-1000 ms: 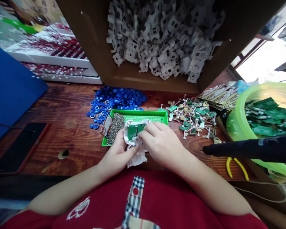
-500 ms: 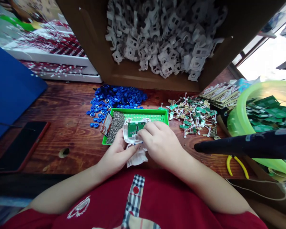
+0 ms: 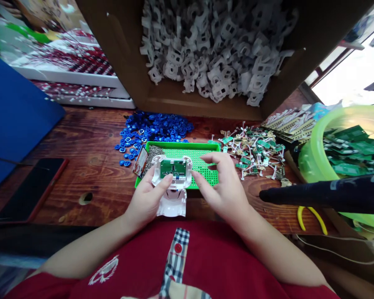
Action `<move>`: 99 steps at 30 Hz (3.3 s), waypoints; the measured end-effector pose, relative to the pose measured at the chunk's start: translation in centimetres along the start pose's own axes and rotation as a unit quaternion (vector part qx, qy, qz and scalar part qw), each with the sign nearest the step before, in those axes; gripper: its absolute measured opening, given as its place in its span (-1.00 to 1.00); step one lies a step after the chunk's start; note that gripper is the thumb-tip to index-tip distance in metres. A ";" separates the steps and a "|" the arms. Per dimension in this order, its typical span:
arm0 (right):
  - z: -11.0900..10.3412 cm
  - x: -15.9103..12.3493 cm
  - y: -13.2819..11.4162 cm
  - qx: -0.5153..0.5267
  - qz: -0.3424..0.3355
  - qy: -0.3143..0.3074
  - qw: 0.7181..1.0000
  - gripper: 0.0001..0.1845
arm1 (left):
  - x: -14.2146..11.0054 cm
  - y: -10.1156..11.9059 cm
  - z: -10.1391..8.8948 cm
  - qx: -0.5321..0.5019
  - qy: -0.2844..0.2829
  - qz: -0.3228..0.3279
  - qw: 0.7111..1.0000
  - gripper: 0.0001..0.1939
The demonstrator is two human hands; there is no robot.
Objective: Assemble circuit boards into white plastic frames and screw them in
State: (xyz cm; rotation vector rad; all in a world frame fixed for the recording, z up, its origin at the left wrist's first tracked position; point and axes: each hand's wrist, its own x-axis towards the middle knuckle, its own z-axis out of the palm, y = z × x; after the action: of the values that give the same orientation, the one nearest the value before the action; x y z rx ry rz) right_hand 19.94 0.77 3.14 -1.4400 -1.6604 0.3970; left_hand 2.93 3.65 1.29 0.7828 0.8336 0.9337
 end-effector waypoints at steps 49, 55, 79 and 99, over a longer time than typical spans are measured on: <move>1.8 2.8 -3.1 -0.135 -0.290 -0.256 0.912 -0.83 | -1.3 1.4 -3.3 -0.103 -0.055 -0.063 0.991 -0.18; 2.9 1.6 -2.0 -0.162 -0.287 -0.210 0.920 -0.81 | -2.1 1.1 -2.7 -0.023 -0.074 -0.036 0.996 -0.15; -0.5 0.4 0.9 -0.111 -0.071 -0.018 0.991 -0.76 | -1.0 0.4 -2.3 0.009 0.033 -0.050 0.998 -0.39; 0.3 14.4 9.4 -0.343 0.139 -0.385 0.845 -0.68 | 3.6 2.2 0.7 0.097 -0.032 -0.278 0.955 -0.78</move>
State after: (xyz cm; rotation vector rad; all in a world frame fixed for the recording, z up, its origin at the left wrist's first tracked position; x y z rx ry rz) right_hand 26.52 16.59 1.94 -2.2674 -2.3914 0.6403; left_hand 4.02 7.59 2.52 0.6879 1.0283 0.3276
